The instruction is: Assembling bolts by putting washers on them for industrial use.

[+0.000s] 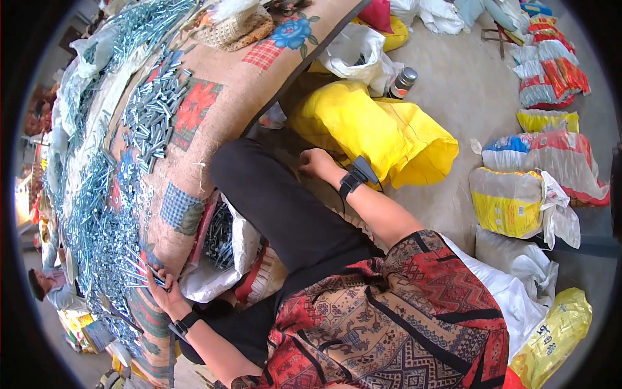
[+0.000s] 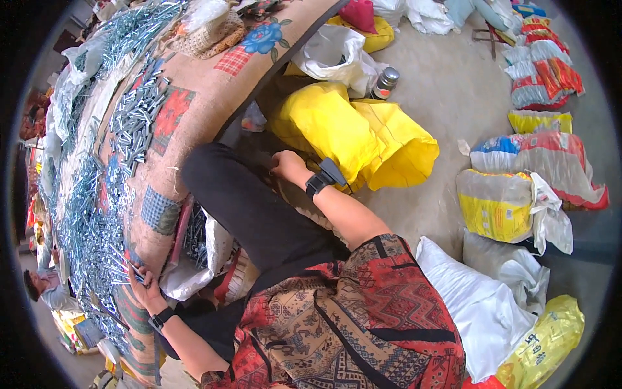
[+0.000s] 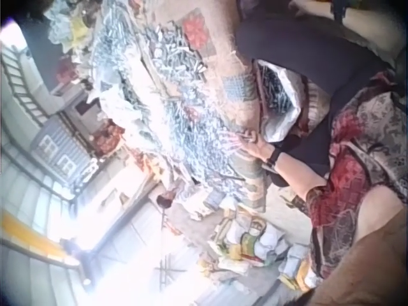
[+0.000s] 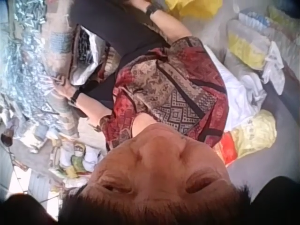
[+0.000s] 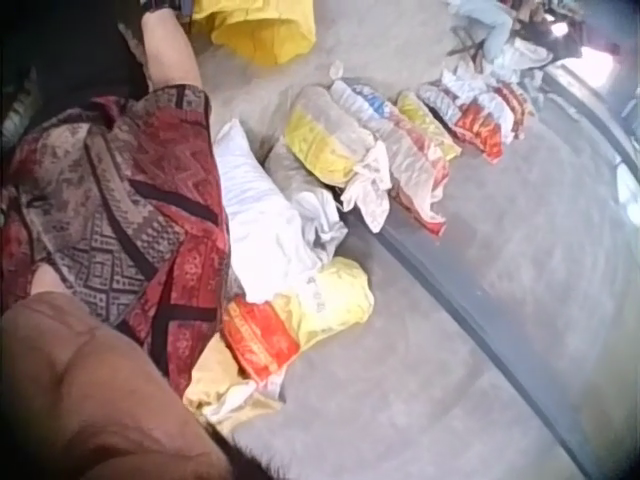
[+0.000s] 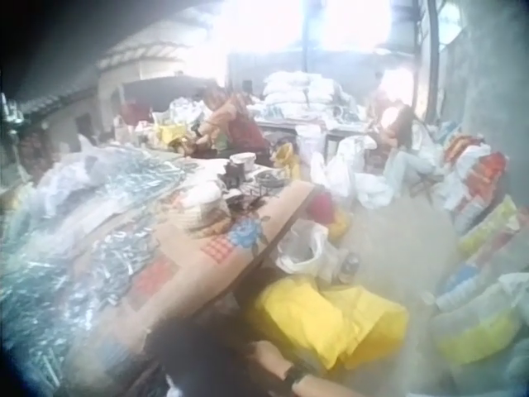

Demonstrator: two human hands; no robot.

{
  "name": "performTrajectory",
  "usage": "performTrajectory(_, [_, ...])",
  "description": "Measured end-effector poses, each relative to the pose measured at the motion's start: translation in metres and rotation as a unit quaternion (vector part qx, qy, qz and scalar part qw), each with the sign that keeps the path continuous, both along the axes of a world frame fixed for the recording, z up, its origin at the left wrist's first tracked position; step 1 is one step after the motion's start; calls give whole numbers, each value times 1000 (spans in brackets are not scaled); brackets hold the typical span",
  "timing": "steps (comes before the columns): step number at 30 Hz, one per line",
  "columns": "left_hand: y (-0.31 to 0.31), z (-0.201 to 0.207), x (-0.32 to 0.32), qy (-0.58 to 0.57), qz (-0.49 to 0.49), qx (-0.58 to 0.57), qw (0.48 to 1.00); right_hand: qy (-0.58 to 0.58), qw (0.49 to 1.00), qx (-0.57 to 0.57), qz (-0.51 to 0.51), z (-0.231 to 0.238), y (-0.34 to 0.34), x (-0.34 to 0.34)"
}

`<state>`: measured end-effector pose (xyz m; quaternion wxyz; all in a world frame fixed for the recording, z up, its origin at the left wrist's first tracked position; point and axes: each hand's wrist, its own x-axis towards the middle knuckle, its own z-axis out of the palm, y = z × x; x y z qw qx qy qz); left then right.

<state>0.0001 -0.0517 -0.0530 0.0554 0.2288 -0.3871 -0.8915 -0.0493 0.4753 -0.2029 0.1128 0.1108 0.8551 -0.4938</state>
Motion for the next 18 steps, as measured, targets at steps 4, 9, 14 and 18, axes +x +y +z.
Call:
performTrajectory(4, [4,0,2,0,15,1,1000,48,999,16,-10,-5,-9,-3])
performTrajectory(9, [-2,0,4,11,11,-9,1000,189,966,174,-24,-15,-41,-65])
performTrajectory(14, [17,1,0,-7,32,-14,999,230,929,289,23,-47,-43,-151])
performTrajectory(18, [26,13,8,-4,78,-47,996,188,930,317,13,-69,-51,-201])
